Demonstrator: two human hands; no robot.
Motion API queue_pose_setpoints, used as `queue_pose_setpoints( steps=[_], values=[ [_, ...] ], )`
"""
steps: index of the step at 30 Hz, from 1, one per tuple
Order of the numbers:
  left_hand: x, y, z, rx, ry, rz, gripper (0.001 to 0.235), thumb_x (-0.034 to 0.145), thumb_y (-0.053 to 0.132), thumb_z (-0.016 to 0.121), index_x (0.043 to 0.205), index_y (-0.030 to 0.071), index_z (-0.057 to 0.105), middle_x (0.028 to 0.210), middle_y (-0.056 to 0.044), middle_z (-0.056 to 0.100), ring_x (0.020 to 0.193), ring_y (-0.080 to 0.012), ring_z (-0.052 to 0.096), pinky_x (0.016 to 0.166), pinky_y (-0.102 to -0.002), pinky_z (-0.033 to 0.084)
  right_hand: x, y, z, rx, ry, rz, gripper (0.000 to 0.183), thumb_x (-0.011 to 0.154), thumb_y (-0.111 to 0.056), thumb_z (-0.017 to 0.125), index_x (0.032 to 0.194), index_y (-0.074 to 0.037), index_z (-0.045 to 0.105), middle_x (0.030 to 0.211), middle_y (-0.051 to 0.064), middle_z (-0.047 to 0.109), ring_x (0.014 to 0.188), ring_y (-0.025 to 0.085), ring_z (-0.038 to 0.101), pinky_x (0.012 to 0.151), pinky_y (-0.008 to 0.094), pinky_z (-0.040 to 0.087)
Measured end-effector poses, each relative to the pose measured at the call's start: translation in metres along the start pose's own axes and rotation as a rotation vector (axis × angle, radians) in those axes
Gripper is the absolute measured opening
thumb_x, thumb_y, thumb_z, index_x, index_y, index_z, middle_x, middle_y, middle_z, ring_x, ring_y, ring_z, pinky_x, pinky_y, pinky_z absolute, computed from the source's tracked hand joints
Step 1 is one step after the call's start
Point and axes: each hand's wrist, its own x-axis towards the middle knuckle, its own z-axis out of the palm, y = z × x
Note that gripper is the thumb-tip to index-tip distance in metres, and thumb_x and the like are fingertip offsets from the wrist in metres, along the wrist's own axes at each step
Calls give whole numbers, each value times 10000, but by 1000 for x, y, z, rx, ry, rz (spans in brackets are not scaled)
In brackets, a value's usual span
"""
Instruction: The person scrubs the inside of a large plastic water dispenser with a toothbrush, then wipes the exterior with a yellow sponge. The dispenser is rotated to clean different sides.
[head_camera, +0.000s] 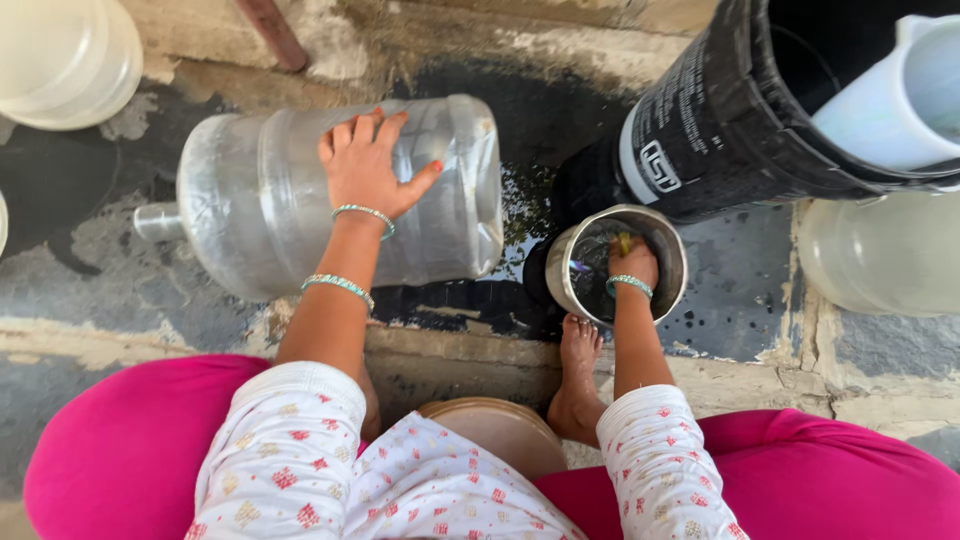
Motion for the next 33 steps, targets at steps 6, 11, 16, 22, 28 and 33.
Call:
queue_pose_setpoints(
  steps=[6, 11, 16, 22, 28, 33],
  values=[
    [2, 2, 0, 1, -48, -37, 737, 764, 669, 743, 1320, 190, 675, 1392, -126, 597, 1271, -365, 469, 1100, -548, 264, 6, -8, -6, 487, -67, -85, 354, 897, -274, 711, 1111, 7, 721, 922, 198, 715, 827, 314, 650, 740, 423, 522],
    [4, 4, 2, 12, -64, -55, 733, 778, 679, 713, 1329, 199, 667, 1424, -123, 578, 1307, -366, 455, 1120, -558, 251, -10, -48, -58, 847, 18, -79, 357, 1043, -279, 704, 1065, 77, 705, 895, 95, 679, 763, 131, 574, 700, 308, 493],
    [7, 6, 3, 13, -111, -90, 746, 786, 681, 697, 1357, 205, 639, 1455, -113, 549, 1352, -370, 428, 1148, -586, 225, -11, -170, -97, 1274, -244, 38, 306, 1008, -250, 651, 1283, -116, 644, 948, 14, 607, 774, 101, 553, 747, 355, 647],
    [1, 12, 0, 70, -82, -71, 804, 748, 720, 682, 1365, 209, 614, 1543, -219, 436, 1443, -487, 282, 1161, -649, 114, -5, -306, -93, 833, 72, -793, 255, 1036, -190, 638, 1223, -23, 687, 1153, 150, 726, 1019, 303, 705, 888, 398, 586],
    [1, 12, 3, 25, -145, -100, 775, 802, 641, 628, 1440, 206, 564, 1541, -193, 430, 1445, -471, 301, 1184, -643, 124, -125, -274, -70, 308, 300, -1151, 497, 1025, -197, 641, 1483, -26, 552, 1544, 279, 445, 1391, 517, 440, 1193, 572, 366],
    [2, 8, 11, 8, -137, -104, 554, 910, 369, 529, 1442, 220, 571, 1543, -137, 483, 1442, -421, 375, 1204, -622, 173, -210, -222, -55, 88, 350, -1220, 623, 948, -397, 628, 1492, -123, 494, 1536, 218, 428, 1420, 534, 323, 1142, 650, 258]
  ],
)
